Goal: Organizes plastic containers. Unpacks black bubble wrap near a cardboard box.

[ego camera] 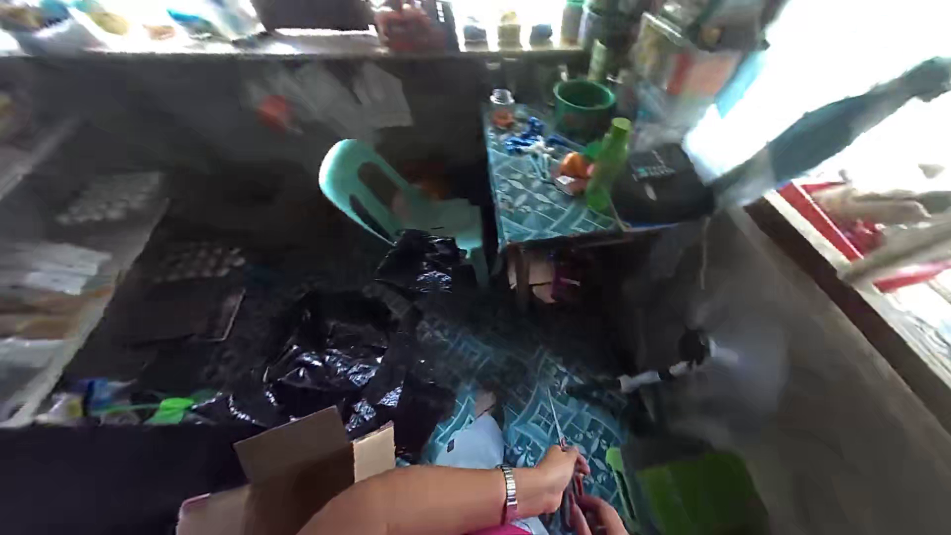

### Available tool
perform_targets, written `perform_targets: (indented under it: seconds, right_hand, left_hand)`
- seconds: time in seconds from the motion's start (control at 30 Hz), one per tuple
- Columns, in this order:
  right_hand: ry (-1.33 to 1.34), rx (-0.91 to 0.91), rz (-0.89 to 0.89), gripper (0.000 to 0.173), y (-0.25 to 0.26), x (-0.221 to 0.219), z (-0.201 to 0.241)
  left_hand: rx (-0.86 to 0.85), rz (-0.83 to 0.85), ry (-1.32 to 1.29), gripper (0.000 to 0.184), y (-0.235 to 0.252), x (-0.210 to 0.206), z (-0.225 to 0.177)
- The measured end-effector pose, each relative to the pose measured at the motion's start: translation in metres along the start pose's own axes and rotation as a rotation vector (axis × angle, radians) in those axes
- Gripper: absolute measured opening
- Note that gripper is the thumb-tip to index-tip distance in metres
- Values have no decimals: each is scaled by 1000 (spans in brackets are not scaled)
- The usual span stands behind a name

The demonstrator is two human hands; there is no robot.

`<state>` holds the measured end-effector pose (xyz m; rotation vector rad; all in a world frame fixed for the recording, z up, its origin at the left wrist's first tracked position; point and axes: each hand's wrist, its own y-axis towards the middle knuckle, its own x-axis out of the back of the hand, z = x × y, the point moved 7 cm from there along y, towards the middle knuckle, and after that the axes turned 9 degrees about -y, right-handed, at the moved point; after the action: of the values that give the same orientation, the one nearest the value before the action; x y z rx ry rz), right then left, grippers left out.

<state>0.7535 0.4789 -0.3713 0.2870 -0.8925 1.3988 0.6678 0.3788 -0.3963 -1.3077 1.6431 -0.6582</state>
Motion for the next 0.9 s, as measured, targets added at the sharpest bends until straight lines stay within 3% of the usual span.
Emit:
perform_targets:
  seconds: [0.1, 0.23, 0.3, 0.37, 0.4, 0.5, 0.73, 0.8, 0.9]
  right_hand:
    - [-205, 17, 265, 43, 60, -11, 52]
    - [-293, 112, 394, 40, 136, -44, 130]
    - [-169, 152, 360, 36, 179, -61, 165]
    - [-135, 177, 284, 34, 225, -61, 194]
    - [-161, 197, 234, 34, 251, -54, 209]
    - [-294, 237, 61, 33, 331, -26, 257]
    - [-688, 19, -5, 45, 497, 2, 305]
    - [-791, 59, 10, 43, 526, -5, 308]
    - [-1007, -46, 140, 43, 546, -8, 331]
  left_hand:
    - [-72, -24, -80, 32, 0, 29, -41]
    - [-186, 60, -95, 25, 15, 87, -126]
    - [-300, 176, 79, 53, 18, 122, -182]
    - [-399, 175, 225, 72, 15, 160, -231]
    - [-433, 150, 264, 71, 10, 180, -254]
    - [-509, 46, 274, 44, -7, 242, -305]
    - [-428, -194, 233, 37, 5, 342, -307]
    - [-401, -231, 193, 38, 8, 360, -297]
    - [-415, -347, -34, 37, 11, 386, -287]
